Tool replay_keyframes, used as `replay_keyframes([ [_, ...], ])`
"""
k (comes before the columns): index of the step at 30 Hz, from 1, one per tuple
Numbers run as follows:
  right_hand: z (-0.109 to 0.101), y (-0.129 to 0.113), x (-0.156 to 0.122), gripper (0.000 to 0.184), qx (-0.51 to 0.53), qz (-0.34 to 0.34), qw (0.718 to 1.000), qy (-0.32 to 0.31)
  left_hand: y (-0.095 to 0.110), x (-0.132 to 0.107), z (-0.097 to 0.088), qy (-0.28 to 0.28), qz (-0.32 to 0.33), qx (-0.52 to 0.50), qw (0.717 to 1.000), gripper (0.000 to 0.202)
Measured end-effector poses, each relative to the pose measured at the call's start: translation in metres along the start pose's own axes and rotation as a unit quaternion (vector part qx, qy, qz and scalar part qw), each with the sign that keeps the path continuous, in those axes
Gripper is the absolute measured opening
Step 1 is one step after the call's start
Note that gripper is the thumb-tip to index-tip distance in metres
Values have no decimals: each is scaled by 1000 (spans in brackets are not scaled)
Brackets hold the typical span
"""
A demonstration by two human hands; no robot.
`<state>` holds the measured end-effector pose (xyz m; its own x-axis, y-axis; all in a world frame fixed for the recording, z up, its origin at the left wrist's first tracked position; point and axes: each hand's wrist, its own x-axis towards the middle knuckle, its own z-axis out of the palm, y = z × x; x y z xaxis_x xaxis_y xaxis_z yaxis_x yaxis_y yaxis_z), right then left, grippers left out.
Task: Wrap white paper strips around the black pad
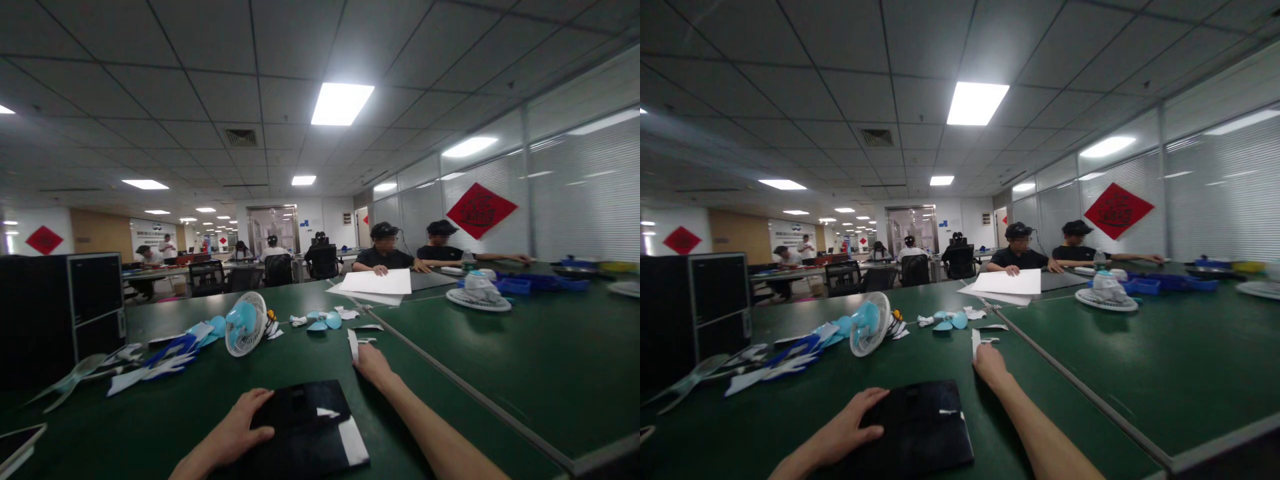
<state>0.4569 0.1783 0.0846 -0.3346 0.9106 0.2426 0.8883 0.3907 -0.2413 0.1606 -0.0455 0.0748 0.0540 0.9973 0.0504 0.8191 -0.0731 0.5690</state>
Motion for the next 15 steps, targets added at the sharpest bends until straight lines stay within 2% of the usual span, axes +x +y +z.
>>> replay_keyframes([
  [15,6,5,5,26,0,-1,1000,10,-19,9,-5,19,-1,-14,1000,75],
])
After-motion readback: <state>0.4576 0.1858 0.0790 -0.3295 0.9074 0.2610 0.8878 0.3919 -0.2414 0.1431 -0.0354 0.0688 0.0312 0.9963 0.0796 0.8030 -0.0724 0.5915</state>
